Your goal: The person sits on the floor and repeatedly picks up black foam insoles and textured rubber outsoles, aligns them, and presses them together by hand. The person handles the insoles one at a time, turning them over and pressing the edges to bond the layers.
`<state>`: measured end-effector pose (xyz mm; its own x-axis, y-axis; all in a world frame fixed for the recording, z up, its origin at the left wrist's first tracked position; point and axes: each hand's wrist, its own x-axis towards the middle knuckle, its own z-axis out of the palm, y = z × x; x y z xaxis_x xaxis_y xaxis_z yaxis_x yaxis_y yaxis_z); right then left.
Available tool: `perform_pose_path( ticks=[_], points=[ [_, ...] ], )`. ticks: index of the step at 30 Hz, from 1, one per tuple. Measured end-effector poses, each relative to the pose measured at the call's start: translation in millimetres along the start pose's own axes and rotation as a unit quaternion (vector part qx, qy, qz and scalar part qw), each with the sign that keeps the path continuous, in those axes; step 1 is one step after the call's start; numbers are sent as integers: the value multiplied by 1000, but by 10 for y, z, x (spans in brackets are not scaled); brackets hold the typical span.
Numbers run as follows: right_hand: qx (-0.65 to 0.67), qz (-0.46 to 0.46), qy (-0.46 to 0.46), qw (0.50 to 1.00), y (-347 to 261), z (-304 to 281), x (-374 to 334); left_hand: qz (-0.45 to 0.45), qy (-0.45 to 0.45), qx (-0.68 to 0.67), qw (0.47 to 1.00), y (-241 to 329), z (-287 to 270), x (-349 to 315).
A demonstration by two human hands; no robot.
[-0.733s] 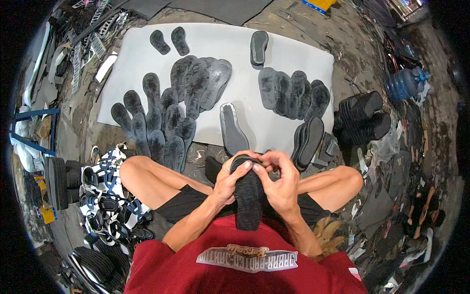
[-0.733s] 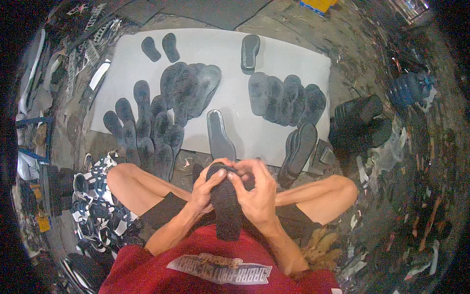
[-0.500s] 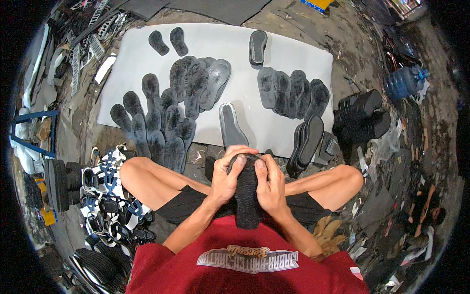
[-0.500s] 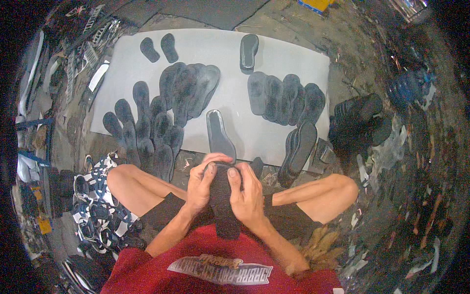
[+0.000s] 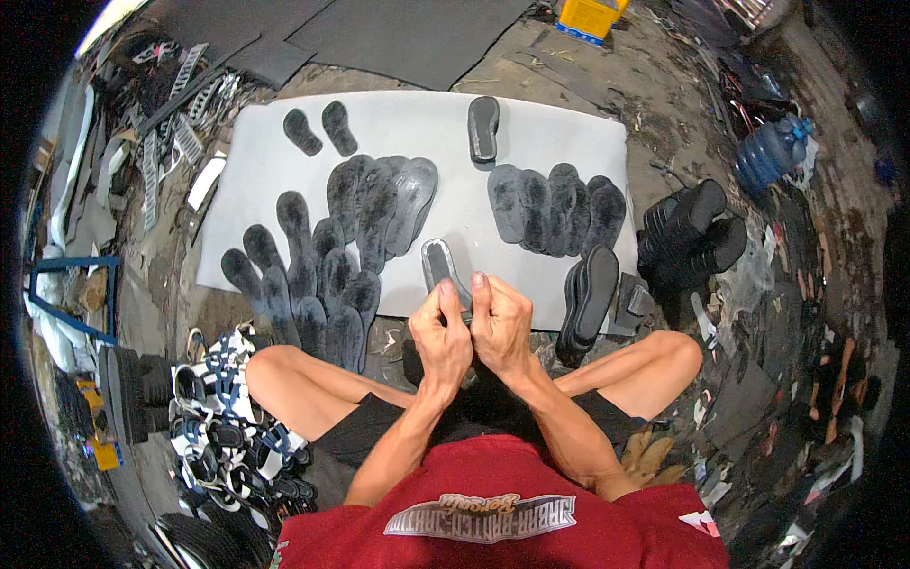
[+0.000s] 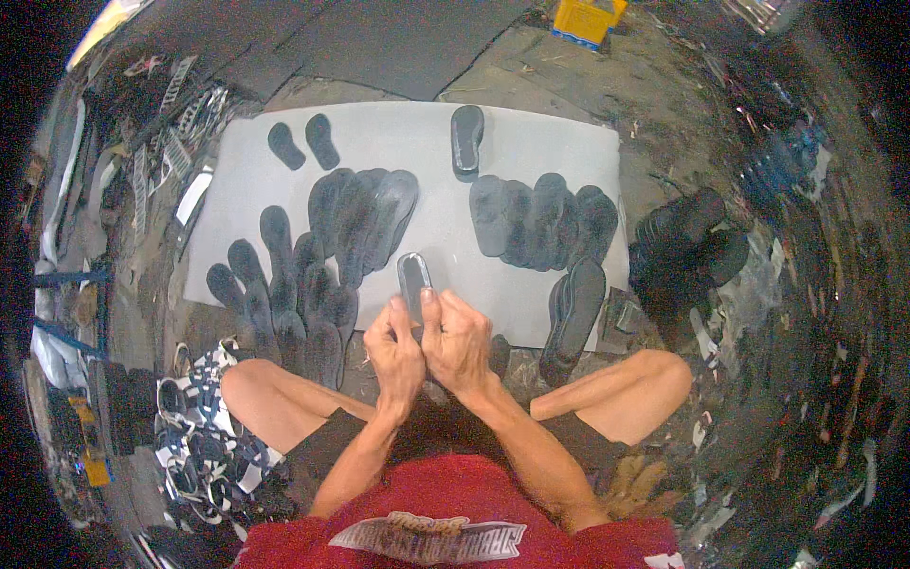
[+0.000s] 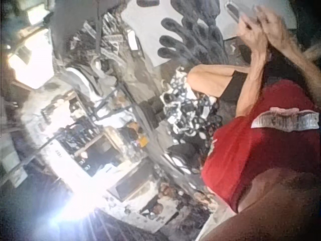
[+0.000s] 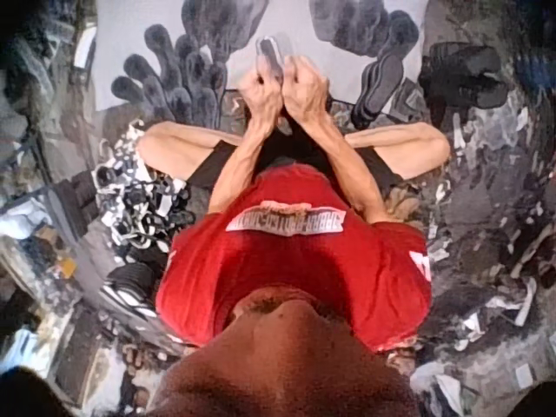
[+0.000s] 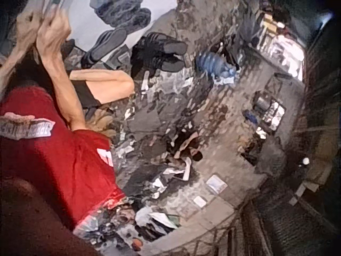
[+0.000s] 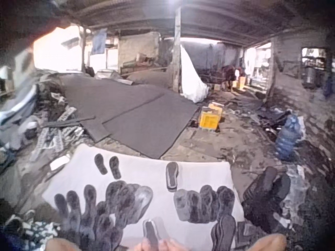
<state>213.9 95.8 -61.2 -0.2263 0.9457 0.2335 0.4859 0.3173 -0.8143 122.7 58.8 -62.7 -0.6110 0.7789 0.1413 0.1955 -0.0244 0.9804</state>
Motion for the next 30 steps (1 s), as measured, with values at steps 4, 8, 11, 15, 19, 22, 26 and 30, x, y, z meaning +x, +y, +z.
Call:
perform_pose_path(
  ticks=[4,8,11,15,19,22,26,30],
  points=[
    [61,13,-22,998,120,83,-73,11,48,65,997,-217,11,-107],
    [77,-36,39,996,180,83,-115,-62,123,-11,990,-369,-86,105],
    [21,57,-1,998,460,-10,-267,-65,54,-24,996,-249,-43,66],
    [44,111,46,992,456,48,-234,-116,65,-87,987,-424,123,-378],
    [55,95,50,993,359,15,-326,-209,160,41,964,-589,132,36],
    [19,54,54,997,490,118,-509,-177,154,8,972,-566,180,100],
    [19,182,29,983,569,82,-335,-111,12,25,993,-664,236,-475],
    [45,90,77,992,469,220,-420,-128,74,148,978,-1022,328,-395]
  ],
)
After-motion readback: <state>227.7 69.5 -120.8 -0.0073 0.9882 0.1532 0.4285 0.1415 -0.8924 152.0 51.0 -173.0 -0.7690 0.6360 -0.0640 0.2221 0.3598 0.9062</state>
